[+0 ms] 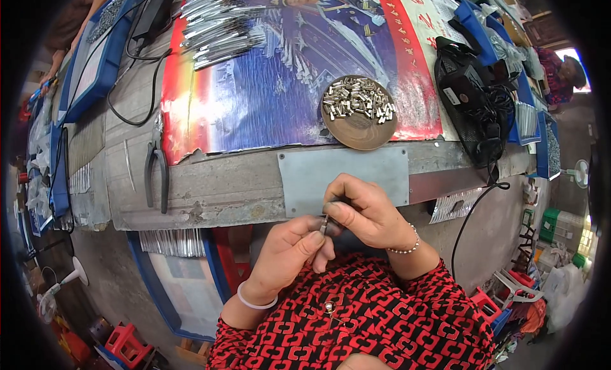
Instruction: The person assembles small metal components by picking up metal pins and sleeves, sliding the sleeves onto the pins by hand, and crimping the parts together using pliers.
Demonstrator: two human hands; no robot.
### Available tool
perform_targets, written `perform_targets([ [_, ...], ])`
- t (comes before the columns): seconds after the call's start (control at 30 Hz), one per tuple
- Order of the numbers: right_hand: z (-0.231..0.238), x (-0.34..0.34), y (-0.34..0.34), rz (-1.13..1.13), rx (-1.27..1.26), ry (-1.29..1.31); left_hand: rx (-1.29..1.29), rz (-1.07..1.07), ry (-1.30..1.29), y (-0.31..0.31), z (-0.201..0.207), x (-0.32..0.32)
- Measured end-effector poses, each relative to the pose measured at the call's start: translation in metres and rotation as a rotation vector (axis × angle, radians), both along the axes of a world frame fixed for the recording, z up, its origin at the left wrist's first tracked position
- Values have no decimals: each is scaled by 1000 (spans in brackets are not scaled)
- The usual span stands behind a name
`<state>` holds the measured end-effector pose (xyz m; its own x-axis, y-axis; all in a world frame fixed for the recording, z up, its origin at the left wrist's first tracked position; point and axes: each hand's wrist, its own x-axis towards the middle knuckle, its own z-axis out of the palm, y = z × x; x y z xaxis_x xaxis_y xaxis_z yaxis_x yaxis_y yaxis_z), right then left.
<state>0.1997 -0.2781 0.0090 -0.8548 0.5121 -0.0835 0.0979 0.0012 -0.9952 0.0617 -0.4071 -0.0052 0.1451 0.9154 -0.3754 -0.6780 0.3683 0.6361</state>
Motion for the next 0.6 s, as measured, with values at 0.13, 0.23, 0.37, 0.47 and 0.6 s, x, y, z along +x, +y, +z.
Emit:
perform_targets([
  [0.13, -1, 0, -1, -16, -117, 61, 9, 12, 4, 0, 0, -1],
  [0.23, 1, 1, -2, -19, -53, 58, 3, -21, 25, 2, 1, -2],
  [0.37, -4, 8, 1, -247, 15, 80, 57, -72, 173, 1, 4, -1],
  [0.47, -2, 6, 19, -458, -186, 357, 182, -74, 522, 4, 16, 3],
  [0.6, -1, 3, 16, -485, -266, 378, 649, 134, 1022, 4, 39, -4],
])
